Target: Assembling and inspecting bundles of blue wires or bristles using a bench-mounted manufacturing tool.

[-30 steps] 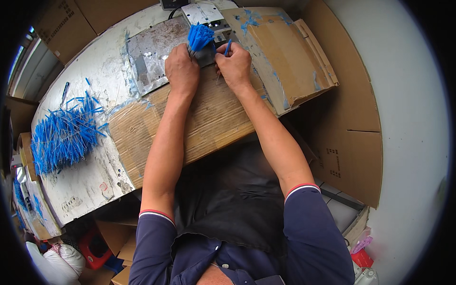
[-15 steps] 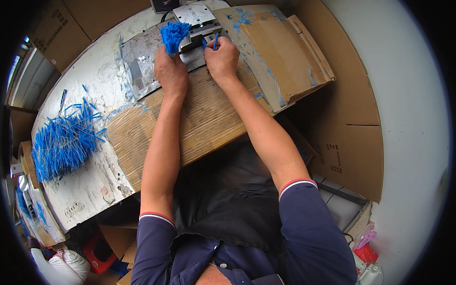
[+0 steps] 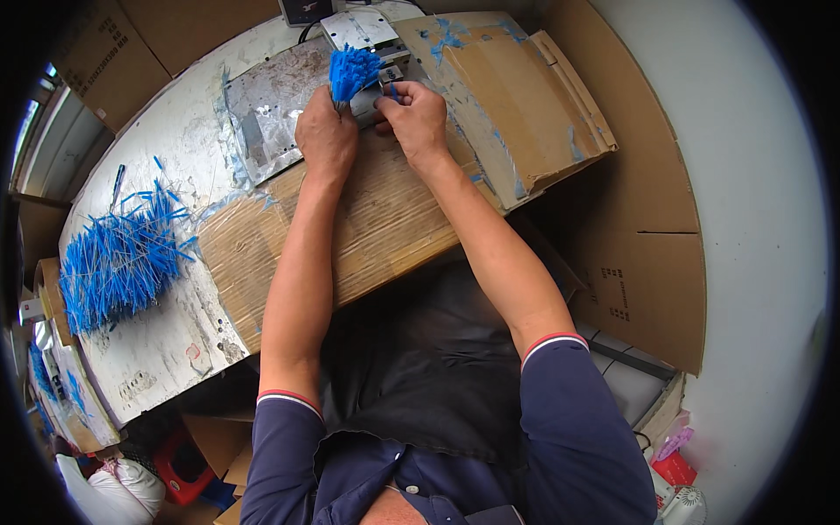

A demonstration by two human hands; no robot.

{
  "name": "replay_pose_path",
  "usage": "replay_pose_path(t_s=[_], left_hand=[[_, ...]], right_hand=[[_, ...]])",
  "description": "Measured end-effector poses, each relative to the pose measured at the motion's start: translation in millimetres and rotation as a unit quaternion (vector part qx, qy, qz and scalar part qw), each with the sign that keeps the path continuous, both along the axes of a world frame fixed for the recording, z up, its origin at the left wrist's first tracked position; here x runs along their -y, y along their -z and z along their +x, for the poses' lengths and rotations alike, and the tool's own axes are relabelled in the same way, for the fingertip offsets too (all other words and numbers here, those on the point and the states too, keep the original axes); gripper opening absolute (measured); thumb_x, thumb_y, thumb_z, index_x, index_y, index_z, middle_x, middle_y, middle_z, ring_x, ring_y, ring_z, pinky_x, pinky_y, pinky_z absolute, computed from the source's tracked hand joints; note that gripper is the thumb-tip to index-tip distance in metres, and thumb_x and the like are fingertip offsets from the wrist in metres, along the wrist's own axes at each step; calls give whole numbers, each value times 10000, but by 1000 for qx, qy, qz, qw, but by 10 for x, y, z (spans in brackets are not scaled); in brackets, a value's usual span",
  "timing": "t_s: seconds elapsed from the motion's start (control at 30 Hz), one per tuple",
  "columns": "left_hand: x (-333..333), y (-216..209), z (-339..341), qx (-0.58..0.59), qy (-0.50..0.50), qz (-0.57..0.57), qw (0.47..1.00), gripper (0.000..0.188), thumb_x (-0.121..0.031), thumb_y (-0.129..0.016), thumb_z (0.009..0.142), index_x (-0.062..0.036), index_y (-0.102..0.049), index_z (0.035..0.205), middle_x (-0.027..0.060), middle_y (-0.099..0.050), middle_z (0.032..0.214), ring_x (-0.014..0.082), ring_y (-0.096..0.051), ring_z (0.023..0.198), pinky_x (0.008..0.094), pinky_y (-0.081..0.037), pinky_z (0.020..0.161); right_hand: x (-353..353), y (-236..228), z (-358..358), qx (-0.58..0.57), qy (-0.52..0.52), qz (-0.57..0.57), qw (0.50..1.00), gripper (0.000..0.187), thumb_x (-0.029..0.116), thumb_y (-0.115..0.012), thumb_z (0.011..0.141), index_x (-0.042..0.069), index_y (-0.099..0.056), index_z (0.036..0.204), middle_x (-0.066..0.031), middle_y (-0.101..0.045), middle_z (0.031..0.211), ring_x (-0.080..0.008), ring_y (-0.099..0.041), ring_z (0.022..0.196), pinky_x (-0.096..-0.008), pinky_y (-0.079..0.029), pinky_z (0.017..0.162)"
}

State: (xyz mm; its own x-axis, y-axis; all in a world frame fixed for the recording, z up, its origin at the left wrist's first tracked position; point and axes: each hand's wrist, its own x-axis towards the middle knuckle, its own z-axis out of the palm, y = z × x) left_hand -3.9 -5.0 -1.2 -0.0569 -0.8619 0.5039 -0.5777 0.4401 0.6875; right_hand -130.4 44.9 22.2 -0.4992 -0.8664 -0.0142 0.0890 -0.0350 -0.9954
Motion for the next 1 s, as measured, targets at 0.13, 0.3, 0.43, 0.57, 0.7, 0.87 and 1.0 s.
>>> replay_pose_path(t_s=[0.13,0.3,0.43,0.57,0.7,0.87,1.0], left_hand=[[40,-10,-15,14,4,-23,1000,117,-80,-684,841,-40,-619,930,207,-682,881,441,-661,841,541,-488,731],[41,17,7,24,2,-26,999,114,-71,-678,835,-36,-614,923,206,-677,878,442,-659,845,544,-487,735],[34,8,8,43,5,-24,999,113,-63,-676,826,-38,-613,917,196,-675,904,435,-653,866,535,-489,750],[15,7,-12,78,0,-33,996,133,-74,-694,815,-38,-608,911,189,-668,917,432,-649,871,529,-491,758],[19,10,-10,66,-20,-21,997,133,-70,-699,817,-34,-602,901,193,-659,902,433,-648,868,534,-488,754],[48,9,15,-58,-68,-16,996,226,10,-695,781,-21,-579,972,190,-635,940,429,-629,881,515,-489,777],[49,16,34,-70,-64,-23,995,239,11,-695,780,-32,-578,984,185,-634,965,425,-629,894,516,-489,774]], right_hand=[[-110,57,10,-276,71,-25,958,325,105,-747,833,-30,-663,1117,-124,-731,969,-206,-706,833,-341,-588,757],[-317,46,-5,-494,87,21,865,311,173,-779,790,16,-679,1038,-116,-707,952,-302,-657,927,-424,-527,838],[-394,57,-36,-562,19,39,826,180,182,-769,801,46,-686,884,-118,-700,933,-335,-650,933,-449,-517,814],[-349,83,-74,-557,26,42,829,131,175,-749,816,54,-702,837,-127,-715,894,-346,-674,880,-453,-530,782],[-180,8,-63,-442,50,104,889,132,195,-734,815,64,-741,833,-133,-739,820,-334,-714,797,-437,-555,743],[33,18,-99,-394,64,111,910,138,214,-732,801,80,-764,807,-129,-747,799,-314,-727,782,-419,-566,747],[122,26,-47,-389,84,110,911,133,209,-725,789,82,-765,779,-120,-751,801,-316,-725,776,-421,-569,745]])
